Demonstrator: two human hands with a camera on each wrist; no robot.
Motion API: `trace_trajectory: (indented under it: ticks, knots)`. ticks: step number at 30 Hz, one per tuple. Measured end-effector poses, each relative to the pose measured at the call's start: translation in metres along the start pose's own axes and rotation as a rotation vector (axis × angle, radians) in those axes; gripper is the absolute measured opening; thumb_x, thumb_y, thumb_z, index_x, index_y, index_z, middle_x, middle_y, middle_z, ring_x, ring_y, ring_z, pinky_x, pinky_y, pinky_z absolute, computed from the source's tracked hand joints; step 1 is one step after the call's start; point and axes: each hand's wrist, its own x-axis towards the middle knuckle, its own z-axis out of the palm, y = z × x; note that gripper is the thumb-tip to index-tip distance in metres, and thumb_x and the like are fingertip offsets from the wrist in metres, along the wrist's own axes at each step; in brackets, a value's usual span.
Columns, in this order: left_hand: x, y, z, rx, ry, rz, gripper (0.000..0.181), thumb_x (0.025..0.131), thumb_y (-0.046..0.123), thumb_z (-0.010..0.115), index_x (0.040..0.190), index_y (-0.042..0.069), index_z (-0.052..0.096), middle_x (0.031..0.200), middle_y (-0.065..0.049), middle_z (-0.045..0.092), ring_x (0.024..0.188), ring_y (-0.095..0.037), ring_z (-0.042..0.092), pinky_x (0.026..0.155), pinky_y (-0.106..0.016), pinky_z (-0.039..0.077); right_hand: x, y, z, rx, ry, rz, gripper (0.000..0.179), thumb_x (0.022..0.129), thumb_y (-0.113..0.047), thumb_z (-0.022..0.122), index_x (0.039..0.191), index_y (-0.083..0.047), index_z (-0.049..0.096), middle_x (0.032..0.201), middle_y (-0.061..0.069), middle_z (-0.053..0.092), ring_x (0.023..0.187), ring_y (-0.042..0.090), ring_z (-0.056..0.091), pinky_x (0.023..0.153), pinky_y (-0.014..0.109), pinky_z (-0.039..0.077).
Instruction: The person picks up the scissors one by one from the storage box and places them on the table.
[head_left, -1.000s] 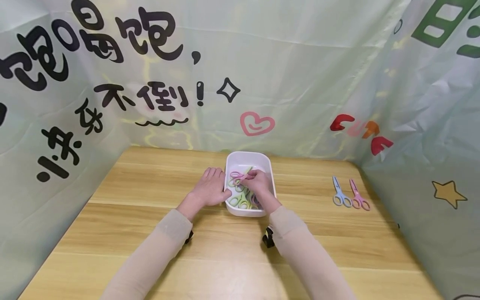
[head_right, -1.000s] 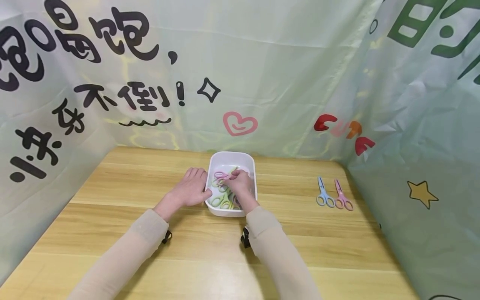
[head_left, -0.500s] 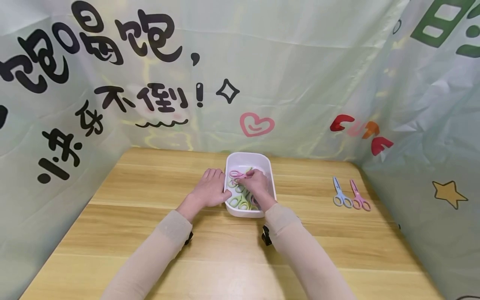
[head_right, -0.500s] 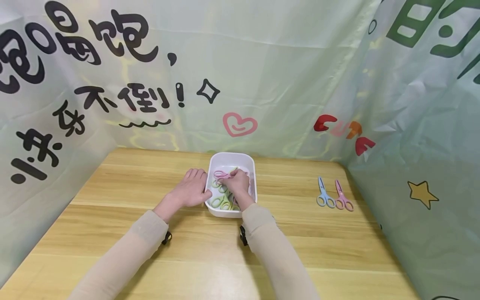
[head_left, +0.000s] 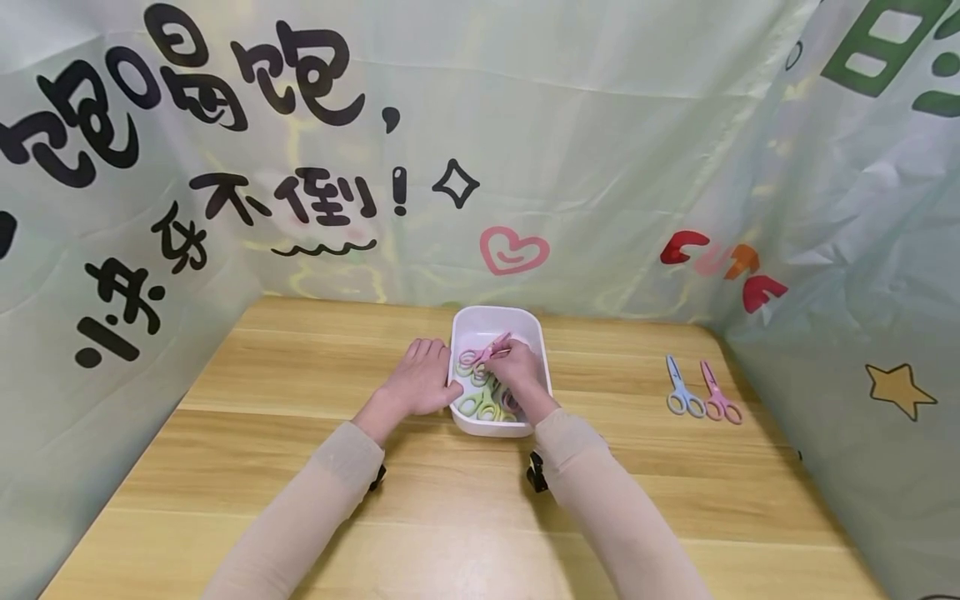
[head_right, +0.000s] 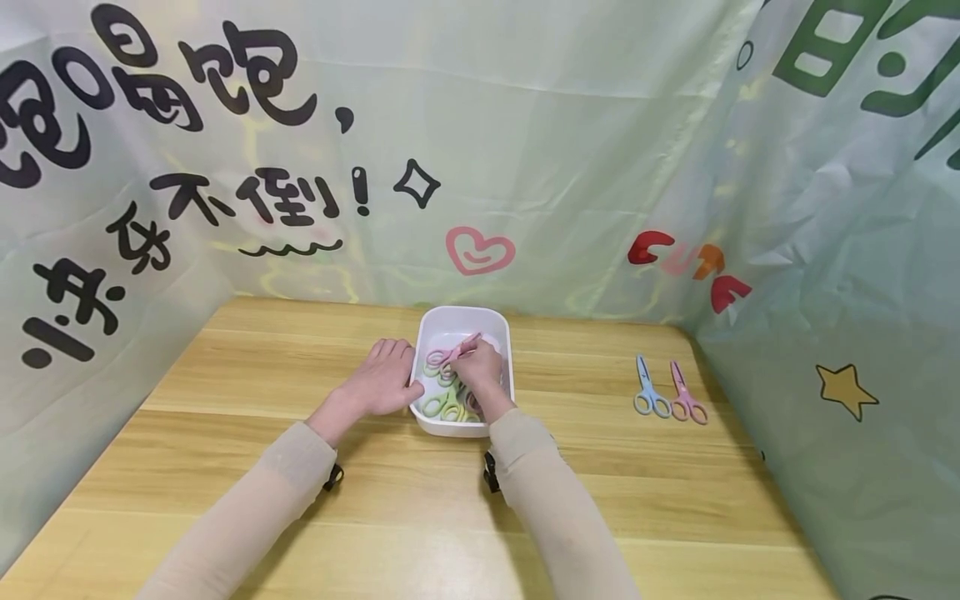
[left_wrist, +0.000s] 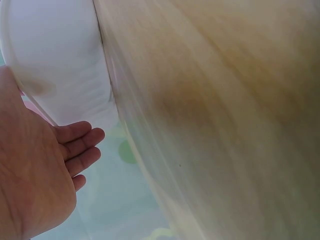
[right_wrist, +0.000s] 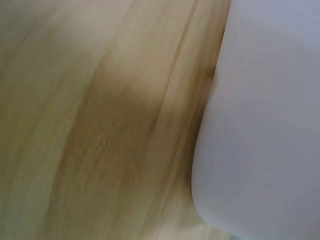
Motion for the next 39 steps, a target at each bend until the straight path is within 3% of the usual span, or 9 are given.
trace_trajectory:
  ticks: [12, 34, 39]
  knots:
    - [-0.0009, 0.0008, -0.0012, 0.005, -0.004, -0.003, 0.063, 0.094, 0.046, 0.053, 0.129, -0.006, 0.054, 0.128, -0.018, 0.052, 0.124, -0.034, 0.043, 0.118, -0.047, 0.027, -0.0006, -0.0001, 0.0017, -0.024, -0.010, -0.013, 0.027, 0.083, -0.018, 0.078, 0.108, -0.009, 0.071, 0.095, 0.006, 0.075, 0.086, 0.021, 0.067, 0.083, 0.036, 0.054]
    - [-0.0019, 0.0018, -0.0016, -0.011, 0.003, -0.003, 0.062, 0.094, 0.042, 0.054, 0.129, -0.009, 0.053, 0.128, -0.020, 0.052, 0.125, -0.037, 0.043, 0.118, -0.049, 0.027, 0.0015, 0.0017, -0.0013, 0.097, -0.058, -0.024, 0.029, 0.088, -0.017, 0.071, 0.116, -0.011, 0.076, 0.103, 0.008, 0.073, 0.087, 0.019, 0.065, 0.078, 0.029, 0.051]
    - [-0.0015, 0.0020, -0.0017, -0.010, 0.001, -0.002, 0.062, 0.094, 0.042, 0.055, 0.130, -0.009, 0.053, 0.129, -0.021, 0.052, 0.126, -0.037, 0.043, 0.119, -0.049, 0.027, 0.0026, 0.0027, -0.0019, 0.201, -0.089, 0.016, 0.033, 0.087, -0.010, 0.066, 0.119, -0.009, 0.076, 0.103, 0.009, 0.072, 0.081, 0.015, 0.064, 0.071, 0.022, 0.052]
